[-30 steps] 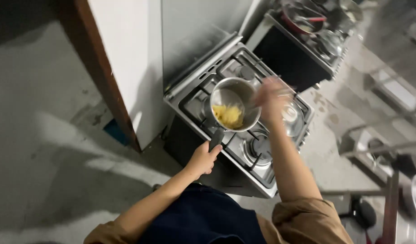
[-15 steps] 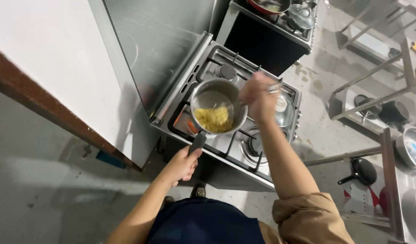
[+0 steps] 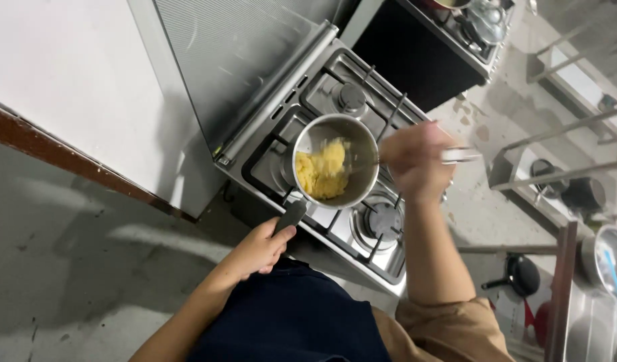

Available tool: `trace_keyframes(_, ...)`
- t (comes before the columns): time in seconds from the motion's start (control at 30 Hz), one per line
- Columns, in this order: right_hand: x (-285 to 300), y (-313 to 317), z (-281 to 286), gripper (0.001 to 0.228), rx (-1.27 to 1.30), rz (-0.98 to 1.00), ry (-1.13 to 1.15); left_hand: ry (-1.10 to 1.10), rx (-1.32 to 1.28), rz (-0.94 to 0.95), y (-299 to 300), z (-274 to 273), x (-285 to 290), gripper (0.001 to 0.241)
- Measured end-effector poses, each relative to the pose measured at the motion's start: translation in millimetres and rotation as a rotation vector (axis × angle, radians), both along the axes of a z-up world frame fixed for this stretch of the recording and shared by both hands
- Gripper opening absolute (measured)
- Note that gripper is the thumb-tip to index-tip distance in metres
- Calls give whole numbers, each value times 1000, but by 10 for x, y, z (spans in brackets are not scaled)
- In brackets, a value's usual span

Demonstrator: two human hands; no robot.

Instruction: Whisking a liquid mixture in a pot on a stove and adding flour to thicken it into a dough.

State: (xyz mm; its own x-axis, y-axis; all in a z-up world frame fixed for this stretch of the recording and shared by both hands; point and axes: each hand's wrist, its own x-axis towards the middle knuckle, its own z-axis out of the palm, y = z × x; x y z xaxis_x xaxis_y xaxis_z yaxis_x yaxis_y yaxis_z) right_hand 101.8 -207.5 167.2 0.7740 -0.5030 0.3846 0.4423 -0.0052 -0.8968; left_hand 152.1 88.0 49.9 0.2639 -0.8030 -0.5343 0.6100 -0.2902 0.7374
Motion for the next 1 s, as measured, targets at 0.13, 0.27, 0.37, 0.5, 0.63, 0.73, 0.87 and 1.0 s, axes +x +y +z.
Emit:
trace_keyframes(0.13,180,83,-347,49,-280,74,44,-1,-17,-9,18,46,43,23)
trace_keyframes(0.27,121,51,21,52,-151,153,-112,22,7,14,-24,-2,20,23)
trace_keyframes(0.37,306,-175,-360,50,-145,84,-19,12,14,0,-41,68,63,28)
trace_keyframes(0.5,414,-112,-81,58,-41,-14,-92,17,57,25,-44,133,24,33)
trace_keyframes(0.63,549,-222,-328,61,120,-170,-151,2,108,-27,-47,186,57,35)
trace_keyframes(0.73,332,80,-392,56,350,-38,-50,-85,141,1,-84,237,31,36)
trace_keyframes(0.87,145,-212,-280,57,352,108,186,-26,84,25,-77,208,22,35)
trace_keyframes(1.0,502,-279,-223,55,-110,-69,4,47,68,33,-100,163,-42,33)
